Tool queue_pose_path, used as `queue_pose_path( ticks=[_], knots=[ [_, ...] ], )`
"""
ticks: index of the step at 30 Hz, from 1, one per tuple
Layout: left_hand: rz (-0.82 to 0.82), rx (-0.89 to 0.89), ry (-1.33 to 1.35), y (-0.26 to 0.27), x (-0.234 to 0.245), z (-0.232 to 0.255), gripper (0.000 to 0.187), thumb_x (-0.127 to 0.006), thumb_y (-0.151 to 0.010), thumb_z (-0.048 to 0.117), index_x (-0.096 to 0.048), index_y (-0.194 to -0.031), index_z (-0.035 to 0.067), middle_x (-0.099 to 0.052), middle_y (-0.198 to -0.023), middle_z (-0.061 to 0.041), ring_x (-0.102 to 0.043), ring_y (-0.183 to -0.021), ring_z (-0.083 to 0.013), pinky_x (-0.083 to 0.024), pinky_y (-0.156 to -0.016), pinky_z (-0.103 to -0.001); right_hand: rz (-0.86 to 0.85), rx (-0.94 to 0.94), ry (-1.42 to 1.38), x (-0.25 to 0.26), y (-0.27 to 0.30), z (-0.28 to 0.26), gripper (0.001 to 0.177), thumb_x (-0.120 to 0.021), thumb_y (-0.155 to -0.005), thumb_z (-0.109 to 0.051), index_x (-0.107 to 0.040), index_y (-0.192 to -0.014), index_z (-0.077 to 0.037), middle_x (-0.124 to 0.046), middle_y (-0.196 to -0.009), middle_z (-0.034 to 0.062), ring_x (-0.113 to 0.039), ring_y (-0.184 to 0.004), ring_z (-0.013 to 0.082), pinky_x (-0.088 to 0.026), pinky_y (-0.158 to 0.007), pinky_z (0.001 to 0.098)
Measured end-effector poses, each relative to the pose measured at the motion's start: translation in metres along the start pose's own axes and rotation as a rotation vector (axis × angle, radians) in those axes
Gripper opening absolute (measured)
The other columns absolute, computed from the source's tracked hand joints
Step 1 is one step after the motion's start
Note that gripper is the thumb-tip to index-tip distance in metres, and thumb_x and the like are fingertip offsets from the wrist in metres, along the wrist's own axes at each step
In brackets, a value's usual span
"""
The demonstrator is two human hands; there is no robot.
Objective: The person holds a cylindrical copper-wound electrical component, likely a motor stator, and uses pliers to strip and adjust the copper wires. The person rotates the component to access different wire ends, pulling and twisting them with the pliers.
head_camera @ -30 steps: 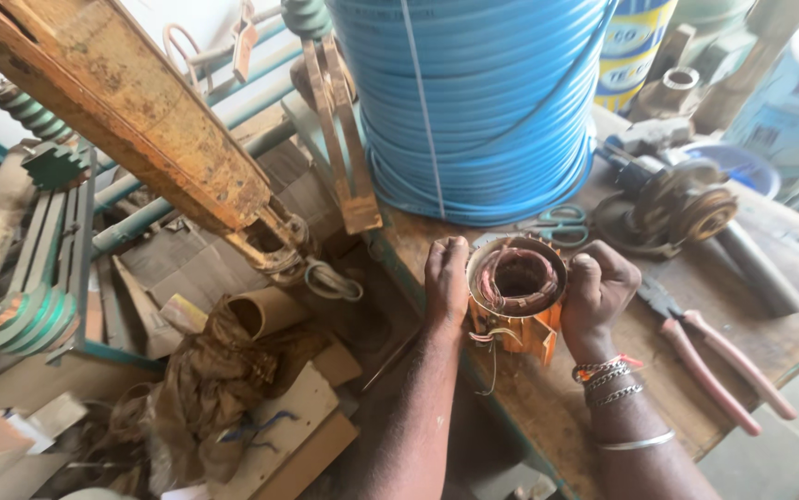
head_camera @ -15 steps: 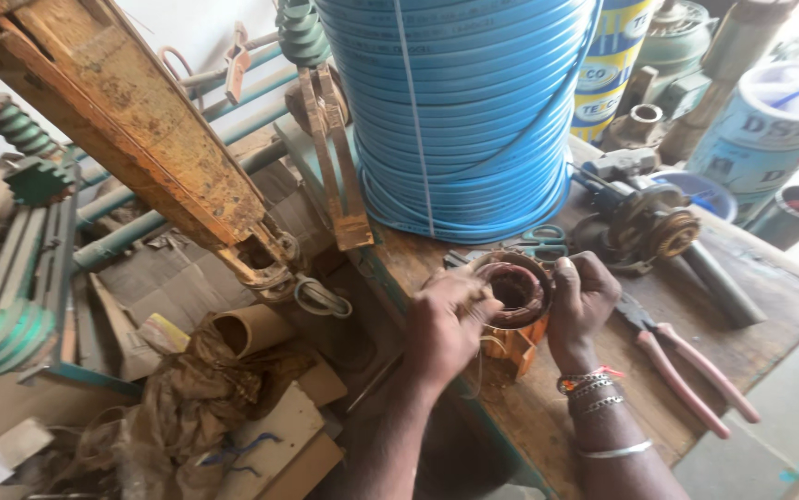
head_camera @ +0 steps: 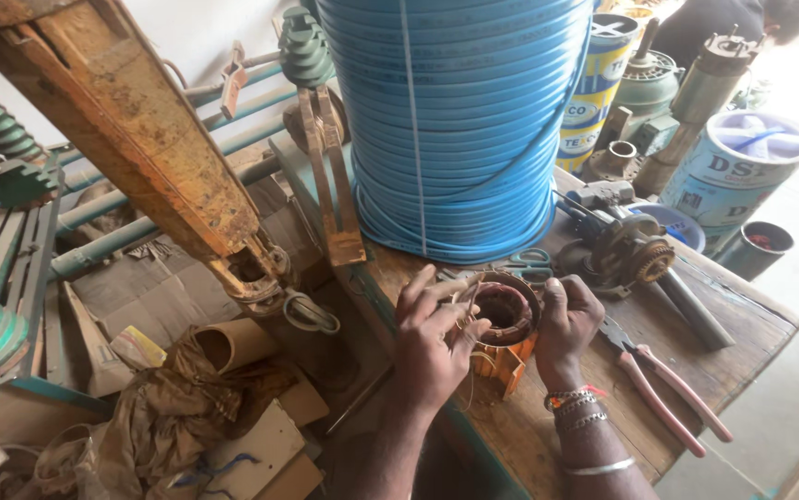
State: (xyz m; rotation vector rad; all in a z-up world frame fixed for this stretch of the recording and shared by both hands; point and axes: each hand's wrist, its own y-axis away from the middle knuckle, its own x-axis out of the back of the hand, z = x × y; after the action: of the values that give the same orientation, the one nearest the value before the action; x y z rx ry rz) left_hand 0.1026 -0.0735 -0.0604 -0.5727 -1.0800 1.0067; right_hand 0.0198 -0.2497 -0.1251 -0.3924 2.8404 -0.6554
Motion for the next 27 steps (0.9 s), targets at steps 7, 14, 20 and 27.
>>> queue_pose_path(
  ticks=[7, 14, 20, 27],
  knots=[
    [-0.135, 0.549, 0.264, 0.017, 0.025, 0.028, 0.057, -0.076, -0.090, 0.039, -0.063, -0.126, -0.003, -0.070, -0.122, -0.022, -0.069, -0.116, -0.0366, -0.053, -0.098, -0.044, 0.012, -0.016, 0.028, -0.005, 0.003, -0.011, 0.025, -0.059, -0.102, -0.015, -0.063, -0.084, 0.001, -0.062, -0.073, 0.0014, -0.051, -0.067, 0.0089, -0.043, -0.062, 0.0280],
    [-0.136, 0.367, 0.140, 0.031, 0.012, 0.001, 0.051, -0.086, -0.072, 0.006, -0.069, -0.119, -0.005, -0.074, -0.113, -0.021, -0.074, -0.105, -0.0341, -0.058, -0.091, -0.039, -0.095, -0.098, 0.332, 0.011, 0.019, -0.040, 0.029, -0.055, -0.103, -0.026, -0.063, -0.095, 0.001, -0.065, -0.078, 0.0090, -0.061, -0.071, 0.0175, -0.048, -0.066, 0.0339],
    [-0.235, 0.345, 0.132, 0.016, 0.027, -0.011, 0.043, -0.078, -0.074, -0.003, -0.074, -0.117, 0.002, -0.077, -0.107, -0.016, -0.076, -0.098, -0.0310, -0.059, -0.086, -0.038, -0.315, -0.169, 0.392, 0.044, 0.050, -0.058, 0.039, -0.053, -0.101, -0.036, -0.057, -0.122, -0.004, -0.069, -0.086, 0.0145, -0.066, -0.075, 0.0215, -0.052, -0.066, 0.0375],
    [-0.332, 0.468, 0.033, 0.004, 0.042, 0.013, 0.023, -0.084, -0.075, 0.004, -0.074, -0.095, 0.004, -0.077, -0.090, -0.013, -0.074, -0.085, -0.0273, -0.056, -0.071, -0.038, -0.497, 0.032, 1.323, 0.119, 0.044, -0.056, 0.068, -0.061, -0.082, -0.063, -0.057, -0.132, -0.017, -0.057, -0.136, 0.0150, -0.052, -0.128, 0.0350, -0.044, -0.100, 0.0567]
  ],
)
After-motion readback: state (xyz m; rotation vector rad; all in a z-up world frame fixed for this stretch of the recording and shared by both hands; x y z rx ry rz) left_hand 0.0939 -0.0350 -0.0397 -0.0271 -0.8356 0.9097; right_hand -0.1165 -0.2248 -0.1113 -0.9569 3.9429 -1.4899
